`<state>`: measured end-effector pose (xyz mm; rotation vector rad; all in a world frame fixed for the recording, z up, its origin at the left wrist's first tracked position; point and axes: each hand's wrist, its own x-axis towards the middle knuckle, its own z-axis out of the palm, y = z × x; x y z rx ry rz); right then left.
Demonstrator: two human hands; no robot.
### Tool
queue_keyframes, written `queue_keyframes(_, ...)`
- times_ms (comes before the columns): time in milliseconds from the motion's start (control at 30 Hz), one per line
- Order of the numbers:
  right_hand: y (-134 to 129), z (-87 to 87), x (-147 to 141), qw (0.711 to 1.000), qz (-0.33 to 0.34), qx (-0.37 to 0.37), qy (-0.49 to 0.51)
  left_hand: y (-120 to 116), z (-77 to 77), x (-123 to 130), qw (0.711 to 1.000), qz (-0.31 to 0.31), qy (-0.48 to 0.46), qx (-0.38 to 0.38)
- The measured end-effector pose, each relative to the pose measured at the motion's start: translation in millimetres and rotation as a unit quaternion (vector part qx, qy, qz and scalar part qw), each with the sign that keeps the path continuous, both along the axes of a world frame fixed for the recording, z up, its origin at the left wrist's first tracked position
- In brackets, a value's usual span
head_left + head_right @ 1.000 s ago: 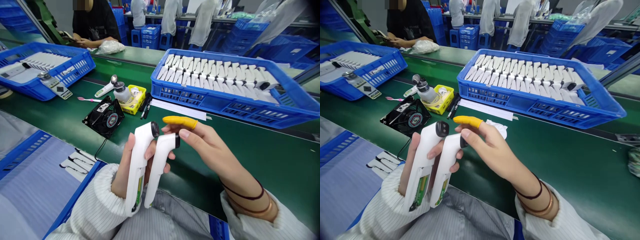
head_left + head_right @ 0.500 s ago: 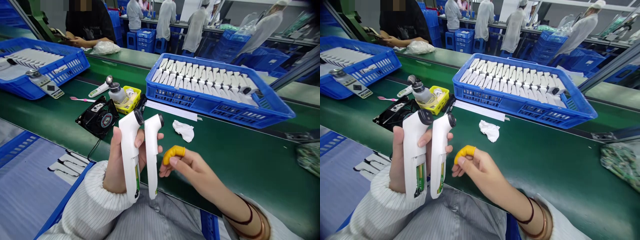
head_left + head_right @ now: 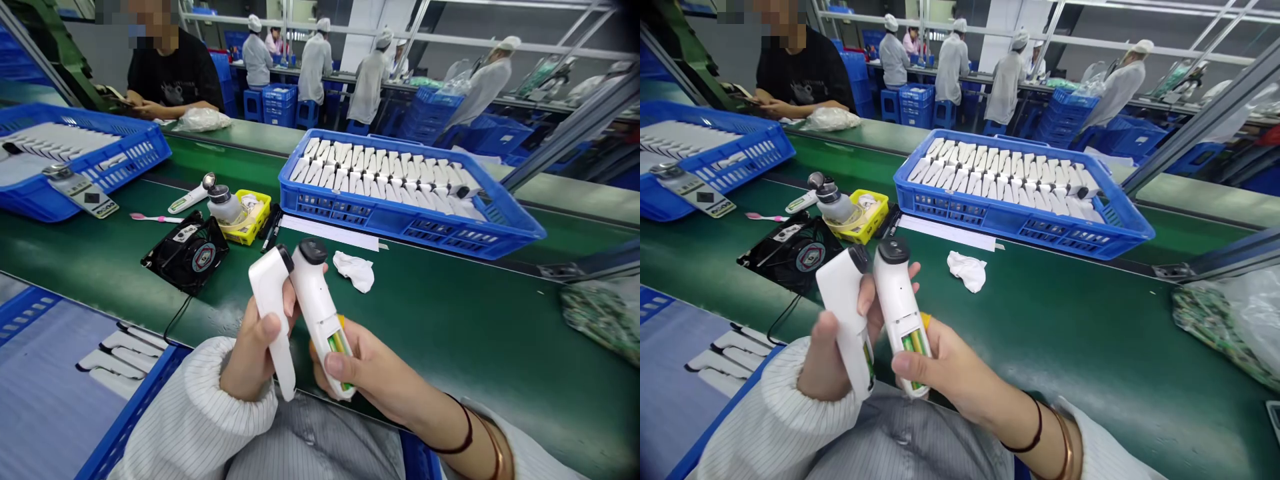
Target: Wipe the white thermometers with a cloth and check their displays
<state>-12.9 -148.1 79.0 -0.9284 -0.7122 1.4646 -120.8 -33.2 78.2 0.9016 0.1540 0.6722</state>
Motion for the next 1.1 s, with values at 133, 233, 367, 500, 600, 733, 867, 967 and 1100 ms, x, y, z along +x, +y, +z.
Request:
queue_keyframes(133,-10.4,0.2,9.7,0.979,-0.098,-0.041,-0.174,8.3,-8.7,5.7,0.999,0.039,-0.013,0.032)
queue_keyframes(233,-15.9,3.5,16.5,0.899,-0.173,-0.069,-0.397,11.9,-7.3,8.7,0.996,0.077,-0.012,0.039)
queue_keyframes(367,-18.8,7.7,19.9,0.775,-0.204,-0.008,-0.598,9.3,1.9,10.2,0.992,0.120,0.013,0.042)
queue_keyframes(500,-19.4,9.9,18.1,0.721,-0.225,0.025,-0.655,5.9,7.5,8.3,0.989,0.132,0.041,0.053)
queue_keyframes(600,-20.8,10.6,17.7,0.684,-0.238,0.046,-0.689,4.7,8.3,6.9,0.986,0.140,0.060,0.067)
queue_keyframes(733,-23.6,9.2,22.7,0.588,-0.282,0.084,-0.753,4.7,9.3,6.4,0.986,0.144,0.066,0.056)
queue_keyframes(867,-23.7,7.7,34.6,0.466,-0.368,0.100,-0.799,4.8,11.9,6.8,0.994,0.084,0.065,0.021)
queue_keyframes(967,-23.2,6.9,44.8,0.485,-0.404,0.077,-0.771,0.6,14.8,8.4,0.997,0.026,0.076,0.005)
queue_keyframes(1100,-25.5,3.6,57.8,0.711,-0.406,0.045,-0.572,-10.1,14.4,10.3,0.988,0.062,0.131,0.046)
